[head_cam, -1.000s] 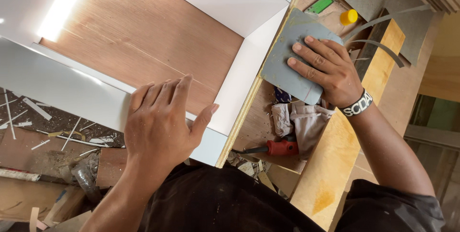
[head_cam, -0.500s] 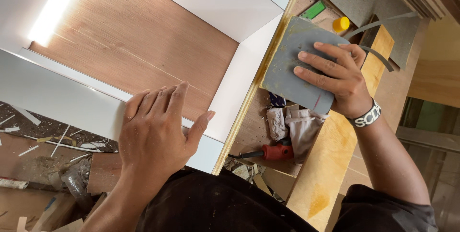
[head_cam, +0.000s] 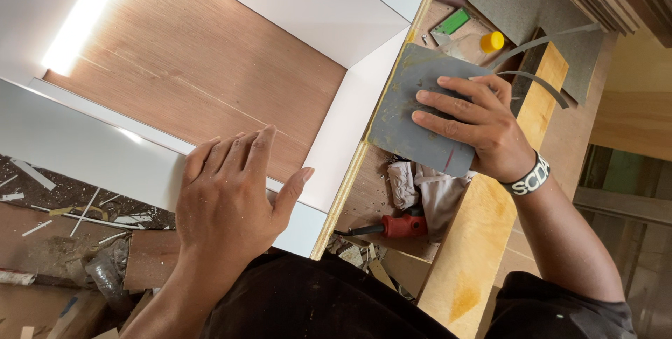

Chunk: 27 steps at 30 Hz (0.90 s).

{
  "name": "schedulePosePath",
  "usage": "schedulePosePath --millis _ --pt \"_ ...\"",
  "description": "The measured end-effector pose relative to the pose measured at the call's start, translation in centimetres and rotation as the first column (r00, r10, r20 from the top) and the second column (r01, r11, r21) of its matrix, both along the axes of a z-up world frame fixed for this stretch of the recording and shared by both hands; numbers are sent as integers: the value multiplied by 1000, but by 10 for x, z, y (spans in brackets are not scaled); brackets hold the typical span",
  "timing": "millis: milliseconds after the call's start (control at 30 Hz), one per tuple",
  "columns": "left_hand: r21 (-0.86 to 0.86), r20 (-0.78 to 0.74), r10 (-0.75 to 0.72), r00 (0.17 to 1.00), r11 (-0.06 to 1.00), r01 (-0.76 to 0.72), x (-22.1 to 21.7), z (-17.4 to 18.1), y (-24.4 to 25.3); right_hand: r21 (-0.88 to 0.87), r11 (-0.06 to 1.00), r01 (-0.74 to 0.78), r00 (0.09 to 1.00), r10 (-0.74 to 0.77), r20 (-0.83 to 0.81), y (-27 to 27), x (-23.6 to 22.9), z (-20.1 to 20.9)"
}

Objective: The person pours adhesive from a plastic bottle onto a spatula and spreads it along the edge of a wooden board. They then apply glue to the interior surfaces and edges of a white wooden cabinet and handle white edge banding strips.

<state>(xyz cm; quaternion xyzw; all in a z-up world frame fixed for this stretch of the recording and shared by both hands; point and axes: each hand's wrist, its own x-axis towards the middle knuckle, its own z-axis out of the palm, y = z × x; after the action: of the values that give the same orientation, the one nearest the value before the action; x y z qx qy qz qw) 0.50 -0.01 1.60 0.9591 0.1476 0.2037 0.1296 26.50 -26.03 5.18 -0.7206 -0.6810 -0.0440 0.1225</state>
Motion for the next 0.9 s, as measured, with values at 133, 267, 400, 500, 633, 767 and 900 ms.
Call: schedulePosePath --millis 133,267,400,500,633,767,900 --pt "-17 24 -12 1000 1000 13 0 1 1 -17 1000 15 1000 -15 -5 -4 -3 3" --pt "-4 6 -1 1000 1000 1 0 0 0 -11 1000 19 1000 -19 -2 -2 -2 -1" --pt "10 -1 12 1000 1000 -11 -1 -1 0 -13 1000 14 1000 -14 -14 2 -1 -1" --pt "7 0 10 1000 1000 -10 -1 0 0 -19 1000 19 999 -20 -28 3 -2 -1" --pt "-1 7 1 1000 1000 -1 -1 1 1 -34 999 24 1000 -24 -13 3 -2 0" --pt "7 6 3 1000 1000 -3 -1 -1 0 -46 999 30 999 -30 -11 0 -2 5" --pt "-6 22 2 1000 1000 -2 -1 -1 1 -60 998 15 1000 -15 4 2 -3 14"
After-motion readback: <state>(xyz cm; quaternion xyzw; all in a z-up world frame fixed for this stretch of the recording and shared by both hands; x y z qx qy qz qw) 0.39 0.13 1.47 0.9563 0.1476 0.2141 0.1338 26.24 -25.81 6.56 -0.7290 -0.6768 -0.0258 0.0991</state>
